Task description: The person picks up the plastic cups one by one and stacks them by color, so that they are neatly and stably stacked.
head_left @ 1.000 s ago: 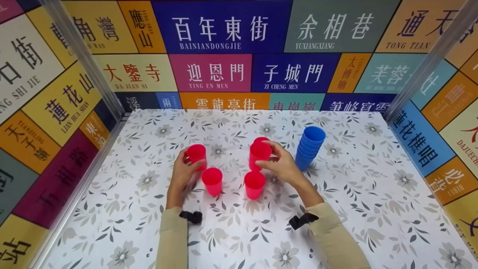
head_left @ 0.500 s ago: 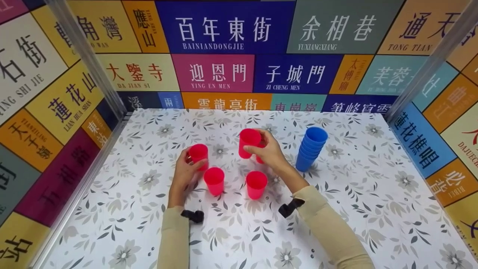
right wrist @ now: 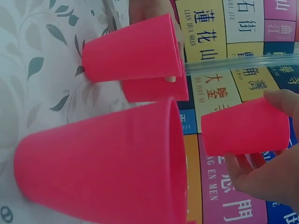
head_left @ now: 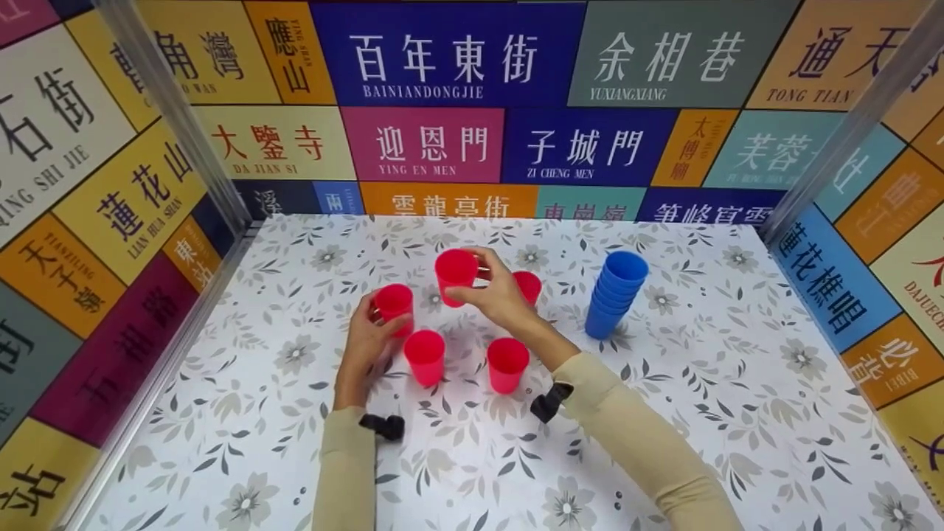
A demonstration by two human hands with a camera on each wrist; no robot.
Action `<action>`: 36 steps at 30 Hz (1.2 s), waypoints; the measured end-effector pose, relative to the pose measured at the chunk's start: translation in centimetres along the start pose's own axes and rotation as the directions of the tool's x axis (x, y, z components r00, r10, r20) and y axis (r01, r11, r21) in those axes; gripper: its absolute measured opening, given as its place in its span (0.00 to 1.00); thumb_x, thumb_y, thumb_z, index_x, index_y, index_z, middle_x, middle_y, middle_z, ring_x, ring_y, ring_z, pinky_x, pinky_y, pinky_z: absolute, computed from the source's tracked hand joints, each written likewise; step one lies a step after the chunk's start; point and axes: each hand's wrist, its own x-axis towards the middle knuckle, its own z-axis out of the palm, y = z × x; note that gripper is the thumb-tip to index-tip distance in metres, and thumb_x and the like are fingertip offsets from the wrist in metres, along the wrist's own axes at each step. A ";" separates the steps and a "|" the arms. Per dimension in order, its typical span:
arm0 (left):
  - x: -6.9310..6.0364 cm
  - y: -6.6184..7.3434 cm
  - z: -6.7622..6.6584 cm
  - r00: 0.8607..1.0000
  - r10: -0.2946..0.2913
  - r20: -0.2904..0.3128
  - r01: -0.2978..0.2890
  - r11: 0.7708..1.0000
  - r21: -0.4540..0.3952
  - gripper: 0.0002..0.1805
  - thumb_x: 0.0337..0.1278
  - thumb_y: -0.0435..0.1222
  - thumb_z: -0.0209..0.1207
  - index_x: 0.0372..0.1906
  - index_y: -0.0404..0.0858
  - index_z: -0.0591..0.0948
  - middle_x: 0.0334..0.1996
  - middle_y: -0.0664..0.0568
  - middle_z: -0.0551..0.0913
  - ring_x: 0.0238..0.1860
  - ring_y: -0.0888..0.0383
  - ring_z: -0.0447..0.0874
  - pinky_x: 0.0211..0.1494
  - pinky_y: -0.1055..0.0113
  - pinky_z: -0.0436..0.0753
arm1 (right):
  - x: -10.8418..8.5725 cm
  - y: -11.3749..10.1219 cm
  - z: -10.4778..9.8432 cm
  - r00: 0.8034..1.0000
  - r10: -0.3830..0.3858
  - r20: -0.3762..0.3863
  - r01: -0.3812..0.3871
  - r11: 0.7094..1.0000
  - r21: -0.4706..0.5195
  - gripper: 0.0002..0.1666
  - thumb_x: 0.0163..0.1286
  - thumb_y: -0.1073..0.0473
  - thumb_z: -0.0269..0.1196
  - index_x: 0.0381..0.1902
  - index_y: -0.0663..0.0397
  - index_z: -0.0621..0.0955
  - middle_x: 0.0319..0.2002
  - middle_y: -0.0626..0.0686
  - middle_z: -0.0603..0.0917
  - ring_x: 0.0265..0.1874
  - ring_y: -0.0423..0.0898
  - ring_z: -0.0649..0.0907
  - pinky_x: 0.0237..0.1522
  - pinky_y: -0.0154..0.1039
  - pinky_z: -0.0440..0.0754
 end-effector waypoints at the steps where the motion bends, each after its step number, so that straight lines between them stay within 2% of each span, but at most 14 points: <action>1: 0.0 0.0 0.0 1.000 -0.003 0.000 0.003 1.000 -0.001 0.39 0.55 0.34 0.71 0.71 0.37 0.67 0.63 0.41 0.75 0.63 0.46 0.75 0.68 0.56 0.76 | 0.1 -0.1 0.3 1.000 -0.002 0.005 0.002 1.000 0.003 0.42 0.59 0.57 0.75 0.69 0.46 0.71 0.64 0.57 0.75 0.62 0.55 0.76 0.48 0.40 0.84; 6: -0.1 0.1 0.3 1.000 0.004 0.004 -0.004 1.000 -0.006 0.39 0.55 0.34 0.71 0.71 0.37 0.67 0.63 0.40 0.75 0.64 0.45 0.75 0.70 0.54 0.75 | 0.6 -0.1 1.9 1.000 -0.007 0.027 0.006 1.000 0.003 0.41 0.58 0.57 0.75 0.68 0.46 0.71 0.62 0.57 0.77 0.60 0.53 0.77 0.46 0.38 0.83; 12: -0.3 -0.2 0.3 1.000 -0.025 0.012 0.025 0.998 -0.053 0.38 0.56 0.32 0.69 0.71 0.38 0.66 0.64 0.41 0.75 0.64 0.45 0.76 0.70 0.54 0.76 | 0.6 -0.4 4.0 0.999 -0.013 0.044 0.012 1.000 0.026 0.43 0.59 0.56 0.74 0.71 0.48 0.69 0.62 0.58 0.76 0.62 0.56 0.77 0.51 0.42 0.84; 16: -0.2 -0.3 0.4 1.000 -0.021 0.016 0.022 0.997 -0.075 0.37 0.58 0.30 0.67 0.71 0.39 0.66 0.65 0.41 0.75 0.66 0.45 0.75 0.69 0.54 0.77 | 0.9 -0.8 5.1 0.999 -0.018 0.042 0.016 0.999 0.042 0.44 0.60 0.55 0.74 0.71 0.48 0.68 0.63 0.58 0.76 0.63 0.56 0.76 0.54 0.44 0.84; 20: 0.0 -0.3 0.4 1.000 0.012 0.023 -0.010 0.996 -0.087 0.36 0.58 0.29 0.66 0.71 0.36 0.65 0.65 0.38 0.74 0.65 0.42 0.76 0.65 0.58 0.81 | 1.4 -1.2 5.8 1.000 -0.009 0.021 0.008 0.999 0.052 0.43 0.60 0.54 0.73 0.71 0.45 0.69 0.63 0.58 0.75 0.63 0.55 0.76 0.50 0.43 0.84; 26: 0.0 -0.2 0.5 1.000 0.008 0.017 -0.007 0.996 -0.088 0.36 0.57 0.28 0.66 0.71 0.36 0.65 0.66 0.38 0.74 0.65 0.42 0.76 0.59 0.66 0.84 | 2.1 -1.4 6.7 1.000 0.008 0.018 -0.009 0.998 0.062 0.44 0.60 0.53 0.73 0.72 0.46 0.68 0.62 0.58 0.77 0.62 0.56 0.77 0.52 0.42 0.84; 27: -0.2 0.2 0.4 1.000 -0.004 0.025 0.006 0.995 -0.097 0.37 0.57 0.28 0.66 0.71 0.36 0.65 0.66 0.38 0.74 0.65 0.42 0.76 0.59 0.65 0.84 | 2.2 -1.4 6.8 1.000 0.009 0.016 -0.010 0.998 0.061 0.44 0.60 0.53 0.73 0.72 0.47 0.68 0.62 0.59 0.77 0.62 0.56 0.77 0.53 0.42 0.84; 33: -0.2 0.0 0.4 0.999 -0.004 0.032 0.006 0.998 -0.068 0.37 0.57 0.29 0.66 0.71 0.36 0.65 0.66 0.39 0.74 0.66 0.43 0.76 0.65 0.56 0.81 | 2.7 -0.6 7.6 1.000 0.014 0.008 -0.014 0.998 0.059 0.42 0.61 0.53 0.73 0.71 0.45 0.69 0.62 0.59 0.77 0.61 0.56 0.78 0.59 0.45 0.83; 36: 0.0 -0.3 0.5 1.000 -0.003 0.027 0.004 0.998 -0.060 0.37 0.58 0.31 0.67 0.71 0.38 0.65 0.65 0.40 0.74 0.65 0.45 0.76 0.65 0.56 0.81 | 2.8 -0.4 8.0 1.000 0.005 0.026 -0.006 0.999 0.038 0.42 0.61 0.54 0.73 0.72 0.45 0.69 0.63 0.59 0.76 0.62 0.56 0.77 0.60 0.46 0.82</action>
